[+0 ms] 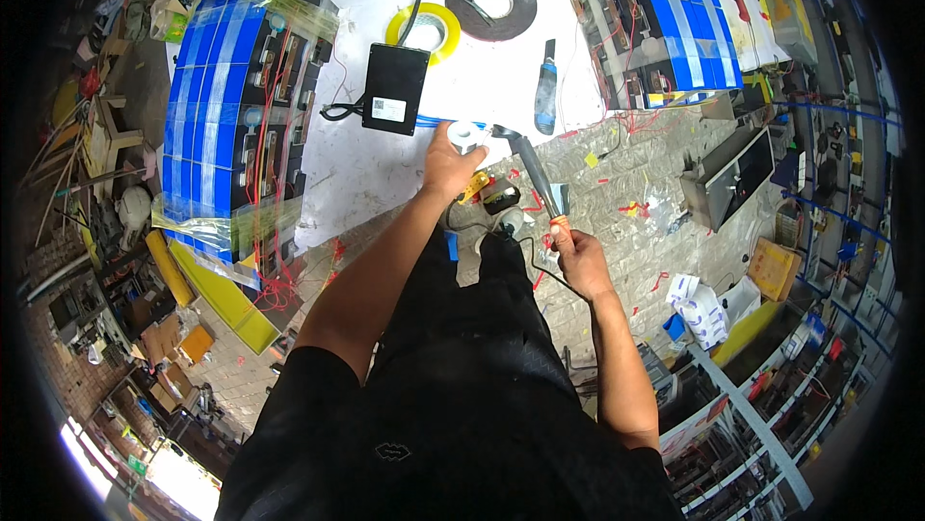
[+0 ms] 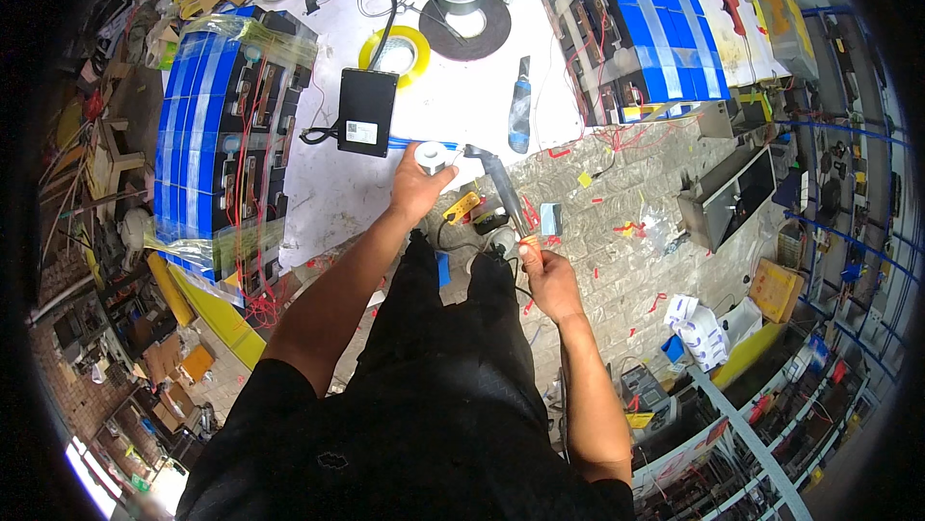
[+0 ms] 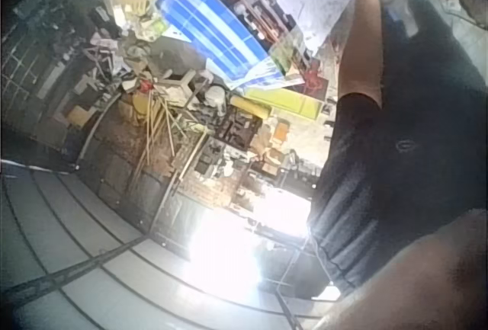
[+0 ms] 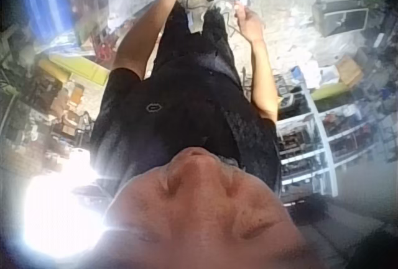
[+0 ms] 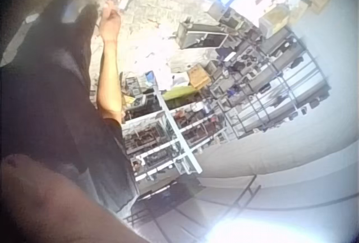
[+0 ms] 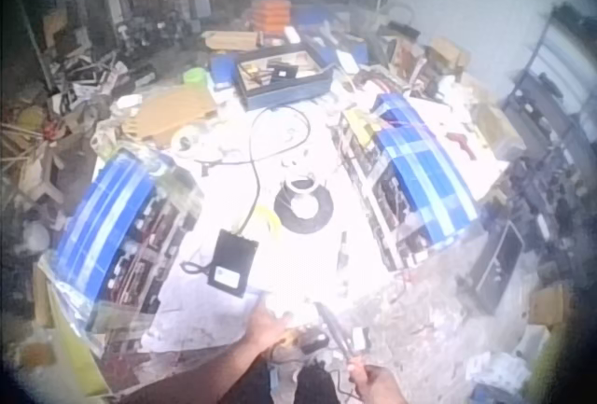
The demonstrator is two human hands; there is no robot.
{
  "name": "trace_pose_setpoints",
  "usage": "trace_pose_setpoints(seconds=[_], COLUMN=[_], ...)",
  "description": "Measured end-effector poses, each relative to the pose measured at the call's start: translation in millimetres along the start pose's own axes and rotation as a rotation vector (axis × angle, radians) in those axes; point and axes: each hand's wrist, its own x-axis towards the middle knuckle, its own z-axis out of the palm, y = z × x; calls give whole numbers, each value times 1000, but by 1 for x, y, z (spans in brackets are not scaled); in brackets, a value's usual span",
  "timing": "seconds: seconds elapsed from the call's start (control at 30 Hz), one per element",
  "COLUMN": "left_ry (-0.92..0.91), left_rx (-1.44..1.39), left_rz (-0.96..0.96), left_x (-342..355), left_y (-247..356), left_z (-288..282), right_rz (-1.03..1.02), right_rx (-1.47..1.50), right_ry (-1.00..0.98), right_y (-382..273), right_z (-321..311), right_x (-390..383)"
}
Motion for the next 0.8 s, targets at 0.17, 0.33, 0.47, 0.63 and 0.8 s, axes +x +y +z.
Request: trace_pose_setpoints(seconds=[0.17,0.33,0.47,0.63,0.8], left_ry=[-6,-20,-23,23,-4], left_rx=[49,15,-12,31,-163], left_rz=[-41,-3,-10,-9,-90], left_x=[-3,2,1,-2,-17], left_y=[13,5,12,7,7], left_z=[-1,1,-1,-11,-24], right_rz=[-20,-17,3,-13,10], right_rx=[19,24,10,-9,31], right_ry=[19,14,12,11,5], right_y=[2,-5,-6,-9,-4], right_z=[1,0,-1,-1,0], right_x=[-1,-3,-3,-4,-2])
